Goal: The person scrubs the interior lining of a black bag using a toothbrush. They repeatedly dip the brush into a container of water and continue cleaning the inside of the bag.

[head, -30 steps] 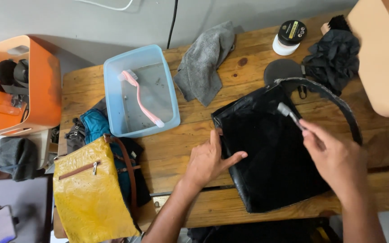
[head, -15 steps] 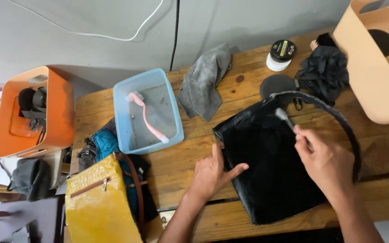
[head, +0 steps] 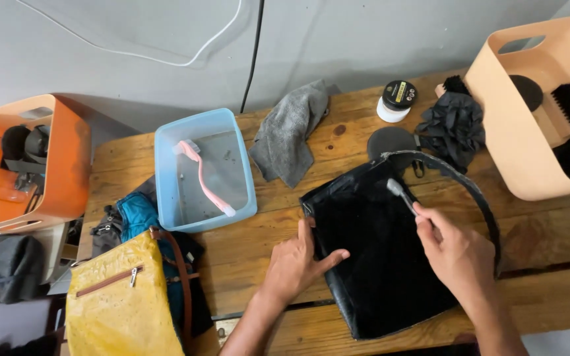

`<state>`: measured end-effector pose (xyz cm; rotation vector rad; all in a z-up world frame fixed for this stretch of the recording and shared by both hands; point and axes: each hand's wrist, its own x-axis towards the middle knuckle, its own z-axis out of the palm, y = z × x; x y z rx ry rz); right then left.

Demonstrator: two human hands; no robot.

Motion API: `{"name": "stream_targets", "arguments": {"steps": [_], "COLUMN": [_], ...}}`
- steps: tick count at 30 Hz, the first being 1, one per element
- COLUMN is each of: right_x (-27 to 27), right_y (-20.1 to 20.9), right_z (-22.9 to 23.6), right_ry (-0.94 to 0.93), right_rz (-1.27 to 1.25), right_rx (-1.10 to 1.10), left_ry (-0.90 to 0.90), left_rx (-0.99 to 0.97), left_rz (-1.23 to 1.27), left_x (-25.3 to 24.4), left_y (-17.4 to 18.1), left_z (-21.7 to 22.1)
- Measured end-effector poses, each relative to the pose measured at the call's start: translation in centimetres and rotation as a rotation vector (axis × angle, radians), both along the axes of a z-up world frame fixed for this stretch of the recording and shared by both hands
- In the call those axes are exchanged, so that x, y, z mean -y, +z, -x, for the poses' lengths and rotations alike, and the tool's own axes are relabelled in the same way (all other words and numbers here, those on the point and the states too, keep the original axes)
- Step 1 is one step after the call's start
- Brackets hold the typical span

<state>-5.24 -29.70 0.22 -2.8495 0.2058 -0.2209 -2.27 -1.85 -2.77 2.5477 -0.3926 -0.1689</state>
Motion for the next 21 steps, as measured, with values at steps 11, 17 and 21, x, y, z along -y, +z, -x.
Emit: {"name": "stream_targets", "arguments": {"steps": [11,17,21], "right_x": [-1.6,-2.8,-0.8], "right_y": [-0.7,2.5,1.3], "right_z": [-0.3,0.0,0.0], "right_ry": [-0.014,0.108,0.127], "right_rz": [0.125,-0.097,-0.014], "right_rx": [0.086,-0.006,-0.015], "left_ry": [0.01,-0.013,-0.002], "left_rx": [0.057,-0.128,-0.048], "left_rz": [0.006,-0.007,0.046], "left_x": [0.0,-0.2,-0.1], "left_y": [-0.4,1.8,0.8], "left_z": [0.2,0.2,0.2]}}
